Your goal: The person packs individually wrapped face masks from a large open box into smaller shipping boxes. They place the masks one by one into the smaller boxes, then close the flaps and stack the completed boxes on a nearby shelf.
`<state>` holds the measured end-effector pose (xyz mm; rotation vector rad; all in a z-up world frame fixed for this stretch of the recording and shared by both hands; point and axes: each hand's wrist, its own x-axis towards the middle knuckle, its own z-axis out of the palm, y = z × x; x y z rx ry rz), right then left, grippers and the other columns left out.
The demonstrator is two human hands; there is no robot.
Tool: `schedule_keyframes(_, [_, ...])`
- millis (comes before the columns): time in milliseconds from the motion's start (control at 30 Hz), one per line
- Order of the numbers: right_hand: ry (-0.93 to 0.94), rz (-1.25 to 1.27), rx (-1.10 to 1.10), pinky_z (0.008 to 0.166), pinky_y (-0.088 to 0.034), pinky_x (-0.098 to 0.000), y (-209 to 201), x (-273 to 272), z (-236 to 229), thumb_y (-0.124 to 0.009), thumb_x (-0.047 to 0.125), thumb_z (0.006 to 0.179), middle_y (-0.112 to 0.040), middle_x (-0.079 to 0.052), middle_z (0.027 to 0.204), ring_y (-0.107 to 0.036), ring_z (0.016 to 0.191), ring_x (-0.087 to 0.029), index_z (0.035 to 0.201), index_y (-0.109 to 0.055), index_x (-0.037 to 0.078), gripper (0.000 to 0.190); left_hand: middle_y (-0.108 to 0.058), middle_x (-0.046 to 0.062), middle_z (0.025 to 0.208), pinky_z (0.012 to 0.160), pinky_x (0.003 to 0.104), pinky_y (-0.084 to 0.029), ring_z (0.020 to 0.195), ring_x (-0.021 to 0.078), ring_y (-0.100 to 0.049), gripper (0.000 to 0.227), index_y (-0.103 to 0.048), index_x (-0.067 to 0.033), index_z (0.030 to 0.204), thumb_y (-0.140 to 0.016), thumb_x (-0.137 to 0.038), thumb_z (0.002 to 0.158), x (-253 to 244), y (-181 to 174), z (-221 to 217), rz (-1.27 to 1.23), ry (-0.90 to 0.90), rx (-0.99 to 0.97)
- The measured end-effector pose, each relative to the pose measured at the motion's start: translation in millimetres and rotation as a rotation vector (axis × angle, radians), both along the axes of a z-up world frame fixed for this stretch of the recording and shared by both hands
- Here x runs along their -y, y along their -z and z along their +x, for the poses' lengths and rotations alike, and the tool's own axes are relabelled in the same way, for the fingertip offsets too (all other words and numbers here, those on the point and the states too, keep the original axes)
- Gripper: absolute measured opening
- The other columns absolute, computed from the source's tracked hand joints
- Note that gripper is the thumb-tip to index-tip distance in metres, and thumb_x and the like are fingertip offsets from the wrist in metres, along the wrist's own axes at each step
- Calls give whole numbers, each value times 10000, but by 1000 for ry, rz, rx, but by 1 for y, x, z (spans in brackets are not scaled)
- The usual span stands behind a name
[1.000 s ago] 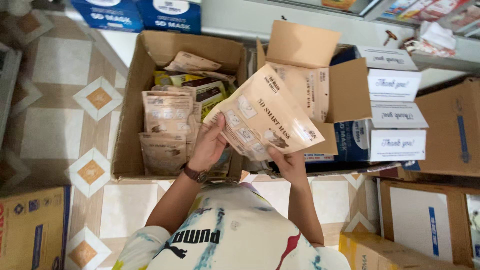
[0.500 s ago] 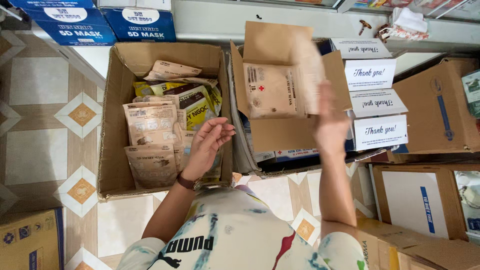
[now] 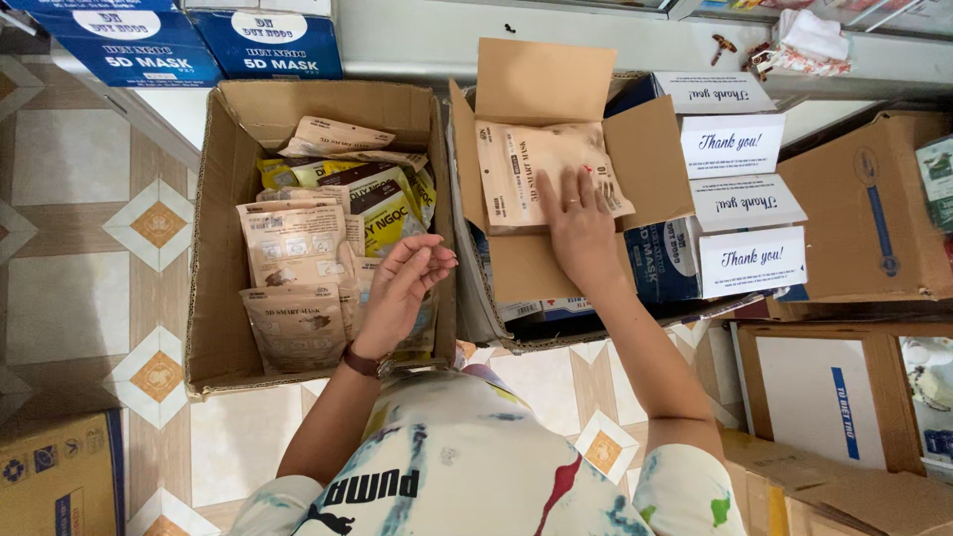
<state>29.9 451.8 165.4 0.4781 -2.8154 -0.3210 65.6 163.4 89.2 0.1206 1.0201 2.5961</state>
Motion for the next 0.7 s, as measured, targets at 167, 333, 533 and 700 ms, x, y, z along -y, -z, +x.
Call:
schedule_keyframes(167, [13,-315,427,1093,-312,-603,-21,-14,-6,-585,240,950,-342,-360,1538,-282,1422,-563,1537,-427,114,621,-699,81,1164,995,347,-539,1108,189,-673,249,-636,-50,1283,-550,-188,1095,-1,0,1,-19,-10,-10])
schedule_keyframes(333, [50,-430,516,1130,-286,-661,-34,-22,-9,-591,455,968,-184,-308,1662,-92,1552,-510,1530,-467,298,596,-704,84,1154,996,347,-547,1102,187,-677,248,-638,-52,1275,-549,-192,1092,-3,3,-2,-35,-13,9])
schedule_keyframes(533, [144,-358,512,1132,-185,-722,-8,-15,-32,-563,596,959,-73,-353,1645,2,1519,-560,1574,-394,318,696,-699,70,1152,989,338,-538,1109,177,-671,248,-633,-56,1282,-546,-189,1091,-7,5,-3,-33,9,16])
schedule_keyframes(700, [191,-348,552,1146,-198,-704,-2,-12,-36,-526,664,927,-105,-350,1637,-41,1510,-564,1582,-359,364,740,-698,72,1155,992,331,-532,1108,172,-666,249,-627,-50,1282,-549,-195,1095,-9,1,-8,-54,9,-5])
